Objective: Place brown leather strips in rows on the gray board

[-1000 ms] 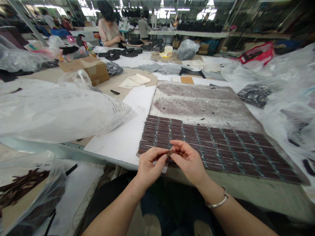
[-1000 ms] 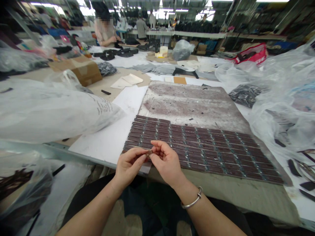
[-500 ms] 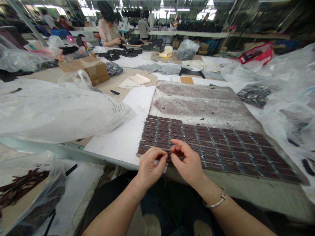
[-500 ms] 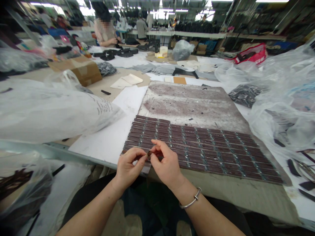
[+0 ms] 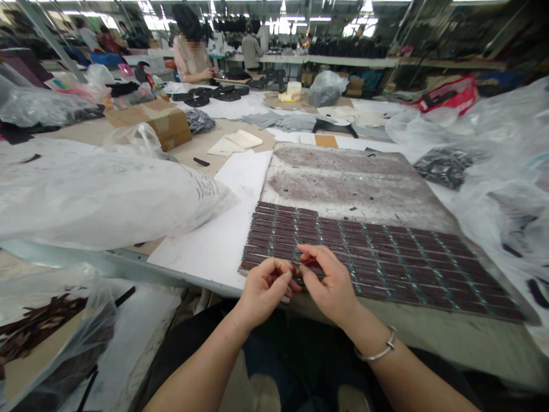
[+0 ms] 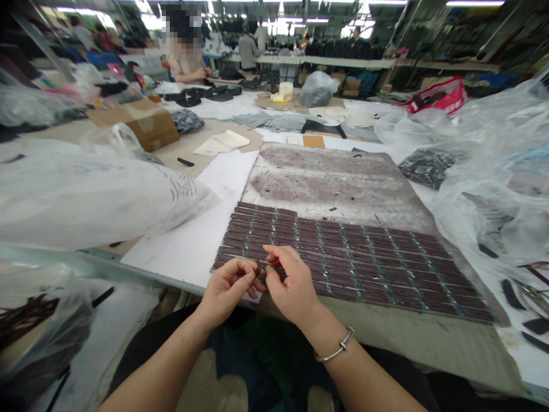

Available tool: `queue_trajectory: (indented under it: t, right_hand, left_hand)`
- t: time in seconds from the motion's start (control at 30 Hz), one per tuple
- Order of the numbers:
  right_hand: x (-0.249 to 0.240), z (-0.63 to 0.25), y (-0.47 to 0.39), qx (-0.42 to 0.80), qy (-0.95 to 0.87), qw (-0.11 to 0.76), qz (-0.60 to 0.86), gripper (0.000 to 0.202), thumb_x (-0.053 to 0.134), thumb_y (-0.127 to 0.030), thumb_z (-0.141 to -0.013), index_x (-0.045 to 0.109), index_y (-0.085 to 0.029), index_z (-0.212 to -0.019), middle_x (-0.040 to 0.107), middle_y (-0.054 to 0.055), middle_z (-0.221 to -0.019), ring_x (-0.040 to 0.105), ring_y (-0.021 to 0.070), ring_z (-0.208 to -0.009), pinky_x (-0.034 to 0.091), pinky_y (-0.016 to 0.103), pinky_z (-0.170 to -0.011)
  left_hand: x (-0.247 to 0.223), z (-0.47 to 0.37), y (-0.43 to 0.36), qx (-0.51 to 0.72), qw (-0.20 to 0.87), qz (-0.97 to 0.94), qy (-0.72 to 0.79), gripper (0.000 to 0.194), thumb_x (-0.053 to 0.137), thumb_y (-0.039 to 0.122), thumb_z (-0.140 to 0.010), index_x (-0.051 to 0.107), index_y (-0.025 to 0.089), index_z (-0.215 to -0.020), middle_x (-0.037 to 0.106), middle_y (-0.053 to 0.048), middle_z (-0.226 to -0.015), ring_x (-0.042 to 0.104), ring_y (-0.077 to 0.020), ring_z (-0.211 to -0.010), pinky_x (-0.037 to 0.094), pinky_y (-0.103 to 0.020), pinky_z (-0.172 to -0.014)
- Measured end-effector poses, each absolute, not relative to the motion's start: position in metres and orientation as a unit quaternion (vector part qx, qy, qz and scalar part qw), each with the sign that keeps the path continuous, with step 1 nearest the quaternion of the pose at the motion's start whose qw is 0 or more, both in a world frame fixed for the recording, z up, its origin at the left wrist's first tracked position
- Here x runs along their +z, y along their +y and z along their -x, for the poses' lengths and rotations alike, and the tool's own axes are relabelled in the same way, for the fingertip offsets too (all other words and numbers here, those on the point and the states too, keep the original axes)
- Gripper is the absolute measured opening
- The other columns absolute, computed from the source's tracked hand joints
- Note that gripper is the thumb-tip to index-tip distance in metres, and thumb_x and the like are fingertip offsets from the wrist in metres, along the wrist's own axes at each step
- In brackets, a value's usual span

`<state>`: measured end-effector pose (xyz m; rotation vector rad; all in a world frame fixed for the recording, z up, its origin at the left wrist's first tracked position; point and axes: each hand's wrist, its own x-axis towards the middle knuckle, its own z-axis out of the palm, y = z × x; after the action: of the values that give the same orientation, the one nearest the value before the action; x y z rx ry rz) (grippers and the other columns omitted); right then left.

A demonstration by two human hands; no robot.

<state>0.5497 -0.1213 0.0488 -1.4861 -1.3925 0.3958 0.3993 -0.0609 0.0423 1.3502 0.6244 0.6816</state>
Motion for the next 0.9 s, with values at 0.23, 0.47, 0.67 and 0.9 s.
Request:
queue_trajectory:
  t: [0.23, 0.47, 0.67, 0.9]
  right_hand:
    - [0.05, -0.555, -0.118, 0.427, -0.531, 0.49, 0.543, 0.034, 0.048, -0.025, -0.089, 0.057, -0.023, -0.121, 0.06, 0.006, -0.118, 0.059, 0.0173, -0.104, 0.048, 0.033, -0.091]
    - [0.056, -0.545, -0.115, 0.442, -0.549, 0.432, 0.562, 0.019, 0.057, -0.032, -0.084, 0.067, -0.019, -0.095, 0.066, 0.002, -0.083, 0.06, 0.0136, -0.075, 0.049, 0.027, -0.07]
    - [0.054, -0.542, -0.114, 0.48, -0.479, 0.477, 0.558, 0.019, 0.065, -0.033, -0.076, 0.064, -0.017, -0.087, 0.061, -0.001, -0.071, 0.055, 0.0103, -0.062, 0.046, 0.023, -0.059]
    - [0.055, -0.532, -0.108, 0.461, -0.424, 0.476, 0.617, 0.024, 0.067, -0.04, -0.074, 0.066, -0.016, -0.079, 0.061, -0.001, -0.062, 0.056, 0.0111, -0.057, 0.048, 0.024, -0.058]
  left_hand:
    - [0.048, -0.386, -0.044, 0.222, 0.784, -0.518, 0.26, 0.019, 0.063, 0.029, -0.08, 0.05, 0.015, -0.08, 0.064, 0.0, -0.071, 0.059, -0.0075, -0.051, 0.047, -0.019, -0.049]
    - [0.056, -0.375, -0.033, 0.153, 0.762, -0.551, 0.304, 0.02, 0.064, 0.031, -0.078, 0.053, 0.015, -0.079, 0.06, 0.002, -0.06, 0.056, -0.0077, -0.045, 0.043, -0.019, -0.044]
    - [0.056, -0.373, -0.029, 0.151, 0.742, -0.572, 0.315, 0.019, 0.063, 0.031, -0.077, 0.053, 0.015, -0.079, 0.06, 0.002, -0.06, 0.056, -0.0079, -0.046, 0.043, -0.019, -0.045]
    - [0.054, -0.37, -0.028, 0.166, 0.749, -0.556, 0.319, 0.022, 0.064, 0.034, -0.076, 0.054, 0.014, -0.081, 0.061, 0.001, -0.061, 0.056, -0.0084, -0.046, 0.043, -0.019, -0.045]
